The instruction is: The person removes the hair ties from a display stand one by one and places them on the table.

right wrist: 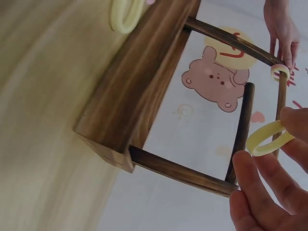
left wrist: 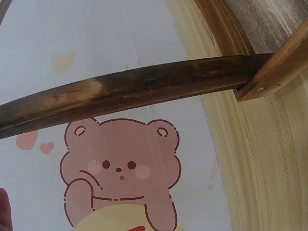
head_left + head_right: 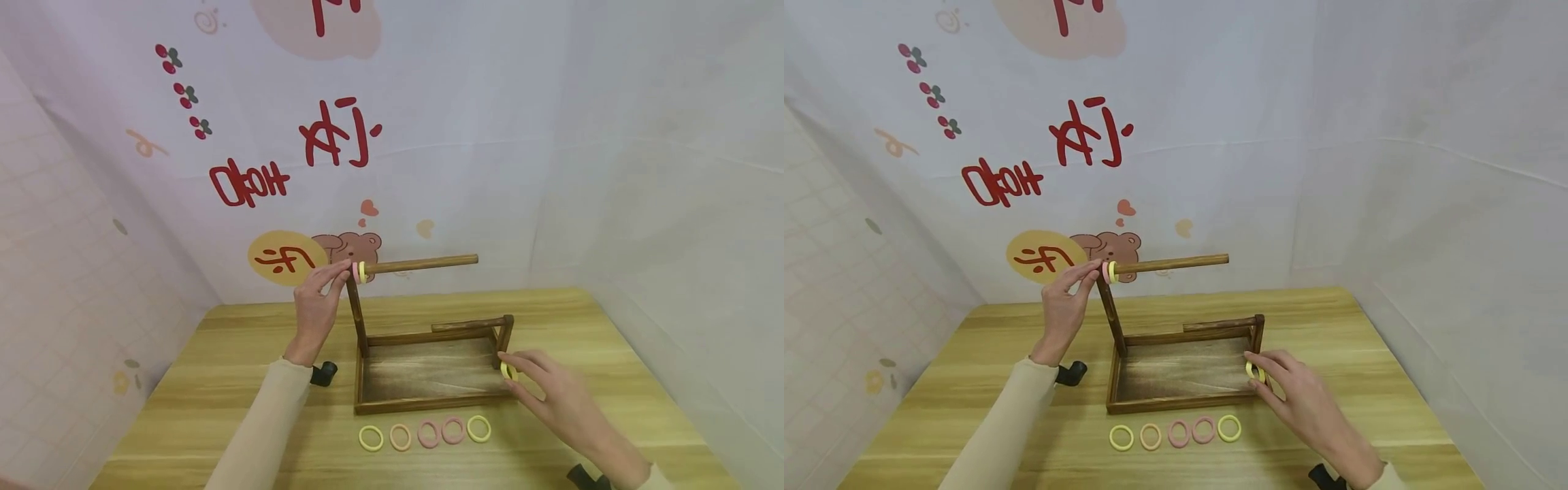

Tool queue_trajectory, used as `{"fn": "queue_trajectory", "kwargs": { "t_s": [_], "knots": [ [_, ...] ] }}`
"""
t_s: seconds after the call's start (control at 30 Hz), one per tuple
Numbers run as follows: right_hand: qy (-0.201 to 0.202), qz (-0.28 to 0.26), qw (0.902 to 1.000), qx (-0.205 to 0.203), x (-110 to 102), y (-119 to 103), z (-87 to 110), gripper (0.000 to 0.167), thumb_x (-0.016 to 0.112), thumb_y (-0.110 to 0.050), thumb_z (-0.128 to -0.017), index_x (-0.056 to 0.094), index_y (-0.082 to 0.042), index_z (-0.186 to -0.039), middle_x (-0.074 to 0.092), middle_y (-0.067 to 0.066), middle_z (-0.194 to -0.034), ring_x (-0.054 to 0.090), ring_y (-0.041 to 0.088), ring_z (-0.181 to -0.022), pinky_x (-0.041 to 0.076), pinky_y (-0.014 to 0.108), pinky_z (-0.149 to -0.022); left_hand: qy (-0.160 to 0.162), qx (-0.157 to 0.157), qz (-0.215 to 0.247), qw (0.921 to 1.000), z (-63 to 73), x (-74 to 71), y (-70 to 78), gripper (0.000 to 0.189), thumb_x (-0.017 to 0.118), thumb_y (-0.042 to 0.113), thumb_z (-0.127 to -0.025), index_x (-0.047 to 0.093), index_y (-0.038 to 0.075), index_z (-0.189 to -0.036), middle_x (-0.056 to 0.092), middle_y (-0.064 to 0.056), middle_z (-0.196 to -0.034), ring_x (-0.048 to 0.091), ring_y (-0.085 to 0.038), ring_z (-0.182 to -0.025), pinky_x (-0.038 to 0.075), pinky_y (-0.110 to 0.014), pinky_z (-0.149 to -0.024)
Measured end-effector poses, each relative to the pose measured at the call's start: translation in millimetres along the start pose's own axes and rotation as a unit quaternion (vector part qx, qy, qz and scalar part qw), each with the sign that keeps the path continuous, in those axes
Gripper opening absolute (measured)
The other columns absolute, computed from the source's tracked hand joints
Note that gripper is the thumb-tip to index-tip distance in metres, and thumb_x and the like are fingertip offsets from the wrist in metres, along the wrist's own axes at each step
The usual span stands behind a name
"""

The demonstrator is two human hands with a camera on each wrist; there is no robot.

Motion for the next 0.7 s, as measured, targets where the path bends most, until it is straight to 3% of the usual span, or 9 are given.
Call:
{"fn": "queue_trajectory", "kwargs": {
  "t_s": [0.07,0.17,0.33,0.37,0.47,0.57,0.7],
  "knots": [
    [-0.005,0.003,1.0000,0.000,2.7,-1.7,3.9,0.040,0.077,-0.032,-0.096,0.072,-0.013,-0.130,0.070,-0.004,-0.116,0.071,0.017,-0.093,0.056,0.023,-0.075,0.003,0.002,0.001,1.0000,0.1,-0.9,0.5,0.024,0.079,0.003,-0.089,0.080,0.004,-0.113,0.078,-0.010,-0.110,0.073,-0.030,-0.105,0.057,-0.031,-0.083],
    [-0.017,0.000,0.9999,-0.001,7.3,-3.9,10.0,0.047,0.085,-0.019,-0.087,0.071,-0.015,-0.131,0.069,-0.003,-0.118,0.070,0.017,-0.095,0.055,0.022,-0.077,0.003,0.000,0.008,1.0000,0.1,-0.8,1.1,0.024,0.079,0.003,-0.090,0.080,0.004,-0.114,0.078,-0.011,-0.111,0.073,-0.030,-0.105,0.058,-0.038,-0.086],
    [-0.035,-0.007,0.9989,-0.031,16.4,-7.8,19.8,0.036,0.063,-0.039,-0.104,0.071,-0.014,-0.129,0.068,-0.001,-0.117,0.070,0.018,-0.095,0.056,0.022,-0.080,-0.004,-0.008,0.014,0.9999,0.4,1.7,-1.3,0.024,0.079,0.004,-0.091,0.080,0.003,-0.114,0.078,-0.011,-0.111,0.072,-0.030,-0.107,0.057,-0.047,-0.090],
    [-0.039,-0.006,0.9986,-0.036,18.2,-8.3,21.4,0.035,0.066,-0.038,-0.103,0.072,-0.014,-0.128,0.068,-0.001,-0.116,0.070,0.018,-0.094,0.057,0.024,-0.079,-0.005,-0.009,0.015,0.9998,0.4,1.9,-1.9,0.023,0.078,0.005,-0.091,0.080,0.003,-0.114,0.078,-0.011,-0.112,0.072,-0.030,-0.107,0.057,-0.047,-0.090],
    [-0.060,0.000,0.9975,-0.038,24.4,-8.6,25.1,0.044,0.086,-0.020,-0.087,0.071,-0.014,-0.128,0.069,0.000,-0.116,0.070,0.019,-0.094,0.060,0.030,-0.077,-0.005,-0.011,0.020,0.9997,0.4,1.9,-3.4,0.023,0.077,0.006,-0.092,0.079,0.003,-0.115,0.078,-0.012,-0.112,0.072,-0.029,-0.108,0.056,-0.044,-0.093],
    [-0.080,0.008,0.9964,-0.027,29.3,-8.7,26.9,0.065,0.093,-0.003,-0.066,0.071,-0.014,-0.127,0.070,0.000,-0.115,0.071,0.020,-0.095,0.061,0.036,-0.076,-0.005,-0.008,0.023,0.9997,0.3,1.0,-3.4,0.022,0.076,0.007,-0.093,0.079,0.002,-0.115,0.077,-0.013,-0.112,0.071,-0.029,-0.108,0.056,-0.042,-0.095],
    [-0.092,0.011,0.9953,-0.027,35.2,-9.5,28.9,0.061,0.095,-0.006,-0.065,0.072,-0.010,-0.122,0.072,-0.001,-0.111,0.071,0.020,-0.095,0.061,0.038,-0.078,-0.004,-0.003,0.026,0.9997,0.1,0.7,-3.8,0.023,0.077,0.005,-0.093,0.079,0.003,-0.116,0.077,-0.012,-0.112,0.072,-0.030,-0.108,0.056,-0.043,-0.094]
  ]
}}
Point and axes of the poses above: each hand's wrist, its own z-axis away from the middle knuckle, its own x-axis out of the palm, y = z × x, the point moved 10 cm from there along -z, towards the middle knuckle
